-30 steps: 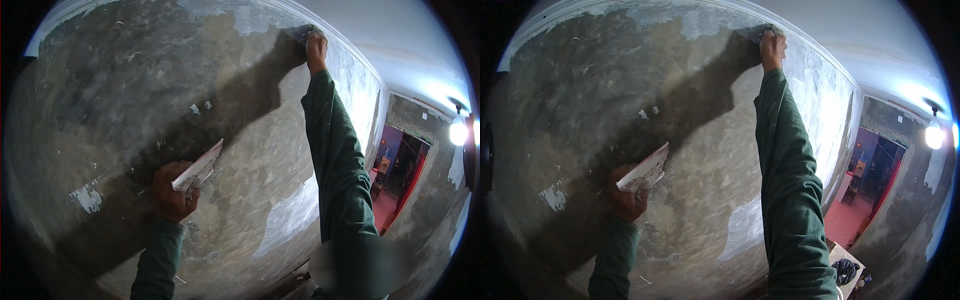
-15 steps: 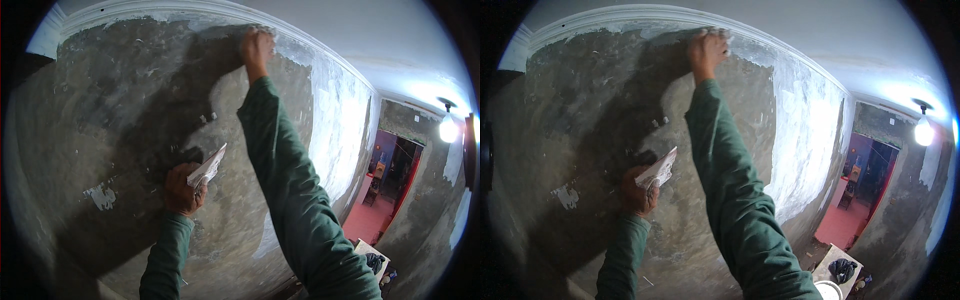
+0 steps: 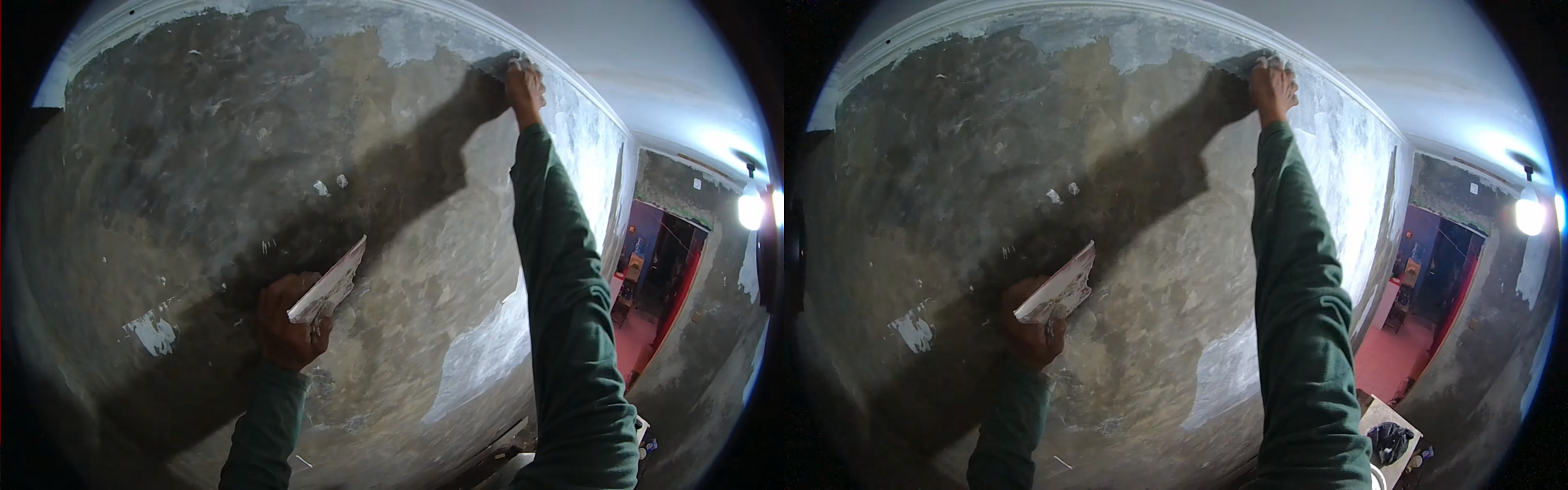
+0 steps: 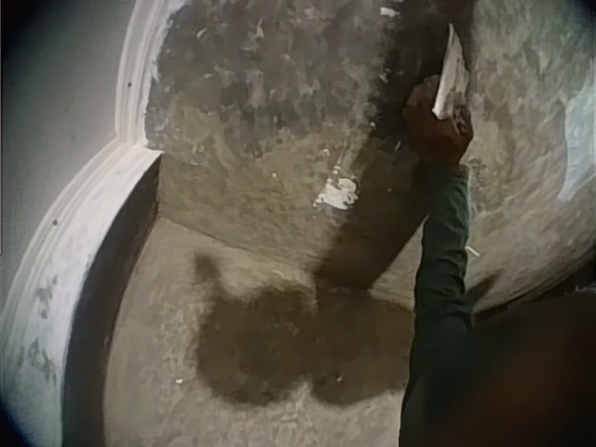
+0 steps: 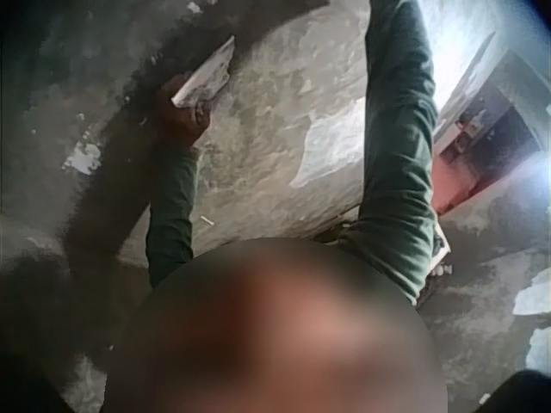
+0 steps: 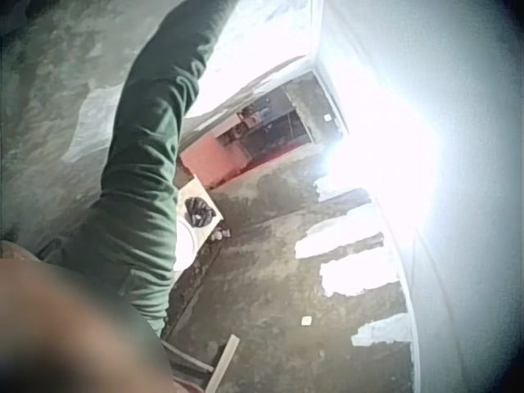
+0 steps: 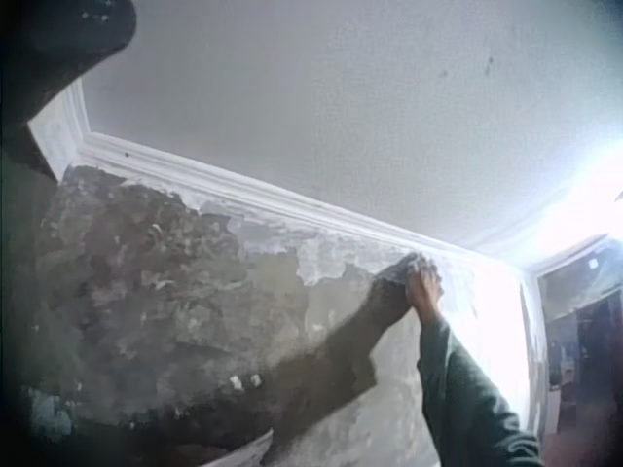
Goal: Applying plaster or filler to a wall with a putty knife.
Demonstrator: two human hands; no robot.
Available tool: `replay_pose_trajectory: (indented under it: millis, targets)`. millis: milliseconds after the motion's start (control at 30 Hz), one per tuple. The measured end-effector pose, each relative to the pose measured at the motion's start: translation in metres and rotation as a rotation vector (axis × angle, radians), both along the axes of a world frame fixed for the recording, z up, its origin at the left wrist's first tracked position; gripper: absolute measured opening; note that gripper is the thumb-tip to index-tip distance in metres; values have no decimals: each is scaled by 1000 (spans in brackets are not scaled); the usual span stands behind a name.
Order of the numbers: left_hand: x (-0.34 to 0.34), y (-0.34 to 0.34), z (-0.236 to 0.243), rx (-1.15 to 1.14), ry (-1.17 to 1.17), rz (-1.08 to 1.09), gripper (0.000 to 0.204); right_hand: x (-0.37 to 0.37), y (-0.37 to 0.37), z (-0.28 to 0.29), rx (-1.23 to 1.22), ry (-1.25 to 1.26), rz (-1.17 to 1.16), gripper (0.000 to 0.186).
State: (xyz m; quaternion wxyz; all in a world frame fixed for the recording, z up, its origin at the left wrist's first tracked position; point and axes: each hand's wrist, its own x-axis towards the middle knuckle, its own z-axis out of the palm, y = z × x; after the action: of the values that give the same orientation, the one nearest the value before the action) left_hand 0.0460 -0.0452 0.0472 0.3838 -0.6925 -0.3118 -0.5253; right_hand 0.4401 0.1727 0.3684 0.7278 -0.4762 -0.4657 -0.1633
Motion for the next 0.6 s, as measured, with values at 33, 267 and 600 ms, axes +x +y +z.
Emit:
replay_pose_trajectory:
  millis: [33,267,600]
  targets:
    - [-1,-2,0,13,0,10,39,2,1,6,-30,-17,12,64]
    - [6,-6,4,11,-17,1,38,0,12,26,29,-94,51,65]
    - [3,5,2,61,51,25,39,-210,-114,4,227,-33,129,60]
